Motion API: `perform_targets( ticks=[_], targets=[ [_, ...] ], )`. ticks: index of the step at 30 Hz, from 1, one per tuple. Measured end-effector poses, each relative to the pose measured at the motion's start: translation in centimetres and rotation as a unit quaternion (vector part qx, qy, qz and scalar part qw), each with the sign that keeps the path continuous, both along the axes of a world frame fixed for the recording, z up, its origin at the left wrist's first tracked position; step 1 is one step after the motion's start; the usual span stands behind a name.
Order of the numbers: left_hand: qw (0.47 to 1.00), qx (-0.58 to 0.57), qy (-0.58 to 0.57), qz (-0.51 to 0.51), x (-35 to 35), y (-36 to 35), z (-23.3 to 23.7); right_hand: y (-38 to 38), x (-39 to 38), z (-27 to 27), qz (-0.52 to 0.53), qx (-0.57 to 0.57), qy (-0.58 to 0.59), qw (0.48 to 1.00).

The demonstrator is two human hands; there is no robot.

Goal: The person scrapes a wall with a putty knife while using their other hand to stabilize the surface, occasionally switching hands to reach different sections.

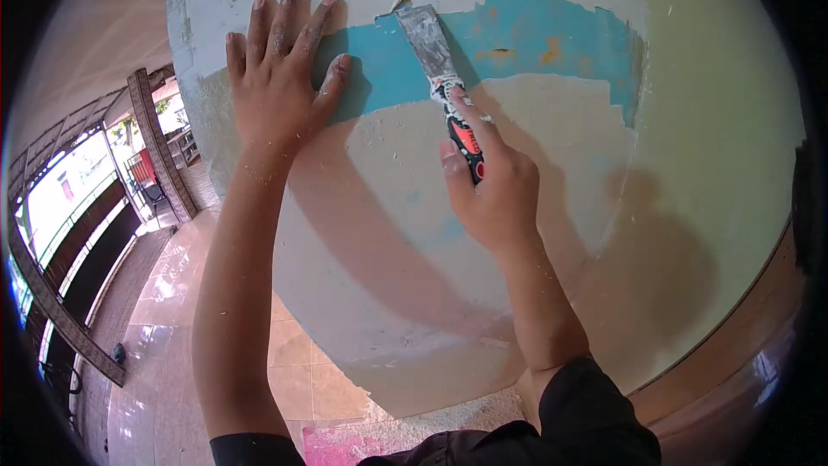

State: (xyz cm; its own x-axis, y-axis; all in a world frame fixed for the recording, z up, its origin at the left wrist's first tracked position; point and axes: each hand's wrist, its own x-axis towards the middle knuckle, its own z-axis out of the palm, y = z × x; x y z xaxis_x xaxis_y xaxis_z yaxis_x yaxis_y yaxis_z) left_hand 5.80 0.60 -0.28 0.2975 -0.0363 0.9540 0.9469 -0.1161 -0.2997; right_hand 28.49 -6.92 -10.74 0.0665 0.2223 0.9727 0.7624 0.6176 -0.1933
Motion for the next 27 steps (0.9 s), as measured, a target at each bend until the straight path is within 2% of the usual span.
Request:
perform_targets(
  ticks=[3, 7, 9, 12, 16, 18, 21, 27],
  targets=[
    [1.000, 0.001, 0.002, 0.002, 1.0, 0.1, -0.1, 1.1, 0.3, 0.0, -0.001, 0.042, 0.005, 0.999],
    [1.000, 0.006, 0.002, 0.003, 0.6, 0.1, 0.2, 0.8, -0.1, 0.3, -0.021, 0.016, 0.000, 1.000],
    [1.000, 0.016, 0.007, -0.007, 0.5, 0.2, -0.3, 1.1, -0.1, 0.2, -0.028, 0.054, -0.003, 0.998],
    [1.000, 0.016, 0.008, -0.008, 0.3, 0.0, -0.1, 0.5, -0.4, 0.3, -0.052, 0.008, -0.002, 0.999],
    [1.000, 0.005, 0.002, -0.001, 0.3, -0.2, -0.1, 0.2, -0.4, 0.4, -0.061, 0.007, 0.001, 0.998],
    [1.000, -0.003, 0.000, 0.003, 0.4, -0.2, -0.3, -0.5, -0.6, 0.7, -0.031, -0.046, 0.017, 0.998],
    [1.000, -0.002, 0.002, -0.004, 0.2, -0.1, -0.1, 0.4, -0.3, 0.0, -0.061, 0.010, 0.002, 0.998],
    [1.000, -0.006, 0.002, -0.010, 0.2, -0.2, -0.1, 0.4, -0.3, 0.4, -0.050, 0.007, 0.008, 0.999]
  ],
)
